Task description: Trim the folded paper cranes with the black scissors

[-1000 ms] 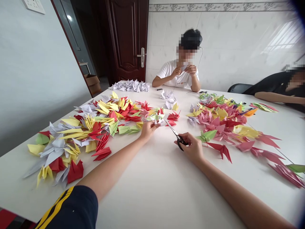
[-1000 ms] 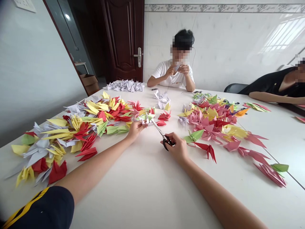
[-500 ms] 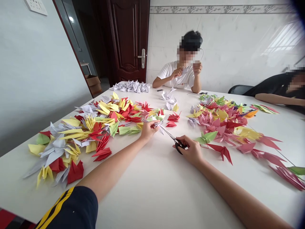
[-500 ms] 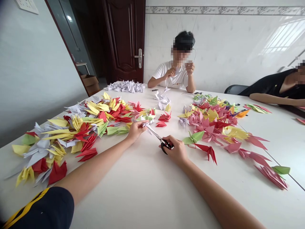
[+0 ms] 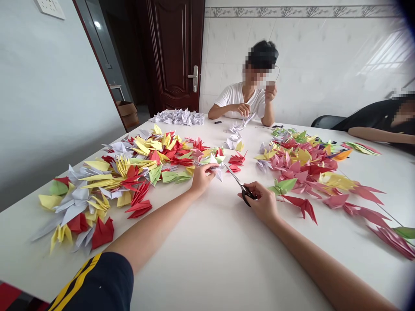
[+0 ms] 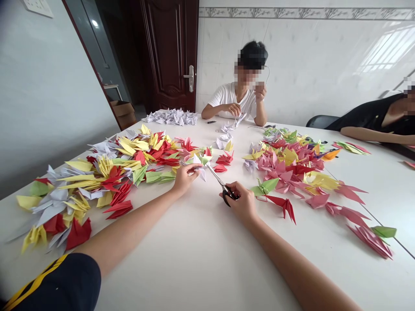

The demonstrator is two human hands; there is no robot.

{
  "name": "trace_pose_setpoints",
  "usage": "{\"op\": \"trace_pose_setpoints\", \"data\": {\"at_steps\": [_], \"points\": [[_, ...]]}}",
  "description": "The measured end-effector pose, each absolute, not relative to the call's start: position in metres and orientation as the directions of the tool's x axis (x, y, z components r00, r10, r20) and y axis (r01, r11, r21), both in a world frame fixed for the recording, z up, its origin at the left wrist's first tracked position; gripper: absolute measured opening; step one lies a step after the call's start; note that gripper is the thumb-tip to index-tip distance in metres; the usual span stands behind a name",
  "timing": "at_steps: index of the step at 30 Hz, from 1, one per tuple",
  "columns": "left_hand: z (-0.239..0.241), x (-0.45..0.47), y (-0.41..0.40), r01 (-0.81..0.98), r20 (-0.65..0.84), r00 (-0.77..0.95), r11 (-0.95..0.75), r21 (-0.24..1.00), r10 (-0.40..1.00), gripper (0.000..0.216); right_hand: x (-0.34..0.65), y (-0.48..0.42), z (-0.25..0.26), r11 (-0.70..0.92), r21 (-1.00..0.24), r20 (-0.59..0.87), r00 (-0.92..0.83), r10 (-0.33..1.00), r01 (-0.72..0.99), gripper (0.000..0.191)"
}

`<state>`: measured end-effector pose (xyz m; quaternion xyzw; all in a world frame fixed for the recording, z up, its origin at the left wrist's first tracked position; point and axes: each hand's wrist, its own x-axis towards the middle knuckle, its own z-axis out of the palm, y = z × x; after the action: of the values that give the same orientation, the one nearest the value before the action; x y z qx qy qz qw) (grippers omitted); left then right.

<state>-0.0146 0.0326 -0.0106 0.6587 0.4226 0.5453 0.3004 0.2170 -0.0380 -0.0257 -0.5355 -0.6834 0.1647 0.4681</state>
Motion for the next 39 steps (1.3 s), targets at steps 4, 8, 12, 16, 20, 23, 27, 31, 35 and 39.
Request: {"op": "trace_pose_setpoints", "data": {"at_steps": [4,8,12,16,20,23,27,31,35,39], "points": [[-0.012,-0.014,0.033,0.206,0.48,0.059,-0.481,0.852,0.875,0.023,0.217,-0.038,-0.026,0.359,-0.746,0.453,0.032,0.891,0.561,0.031],[-0.012,-0.014,0.033,0.192,0.492,0.056,-0.493,0.848,0.869,0.022,0.216,-0.04,-0.026,0.387,-0.736,0.485,0.035,0.874,0.556,0.031],[-0.012,-0.014,0.032,0.202,0.505,0.053,-0.505,0.839,0.861,0.022,0.216,-0.04,-0.027,0.379,-0.721,0.471,0.01,0.882,0.58,0.03],[-0.011,-0.014,0.032,0.183,0.522,0.064,-0.524,0.832,0.851,0.022,0.217,-0.04,-0.028,0.366,-0.727,0.455,0.008,0.89,0.581,0.03],[-0.01,-0.014,0.032,0.186,0.531,0.068,-0.534,0.825,0.844,0.024,0.217,-0.04,-0.028,0.359,-0.733,0.43,-0.015,0.903,0.577,0.032],[-0.011,-0.015,0.034,0.192,0.519,0.059,-0.52,0.832,0.853,0.023,0.217,-0.04,-0.027,0.358,-0.737,0.421,-0.024,0.907,0.574,0.031],[-0.015,-0.015,0.038,0.196,0.486,0.042,-0.485,0.853,0.873,0.023,0.216,-0.042,-0.027,0.376,-0.742,0.442,-0.018,0.897,0.555,0.031],[-0.022,-0.016,0.043,0.142,0.455,0.033,-0.455,0.879,0.89,0.026,0.216,-0.042,-0.027,0.385,-0.733,0.432,-0.053,0.9,0.561,0.027],[-0.026,-0.015,0.046,0.063,0.437,0.034,-0.438,0.897,0.899,0.033,0.216,-0.041,-0.027,0.358,-0.749,0.419,-0.019,0.908,0.557,0.027],[-0.022,-0.014,0.042,0.045,0.451,0.076,-0.454,0.89,0.89,0.037,0.216,-0.041,-0.027,0.331,-0.771,0.394,-0.001,0.919,0.545,0.029]]}}
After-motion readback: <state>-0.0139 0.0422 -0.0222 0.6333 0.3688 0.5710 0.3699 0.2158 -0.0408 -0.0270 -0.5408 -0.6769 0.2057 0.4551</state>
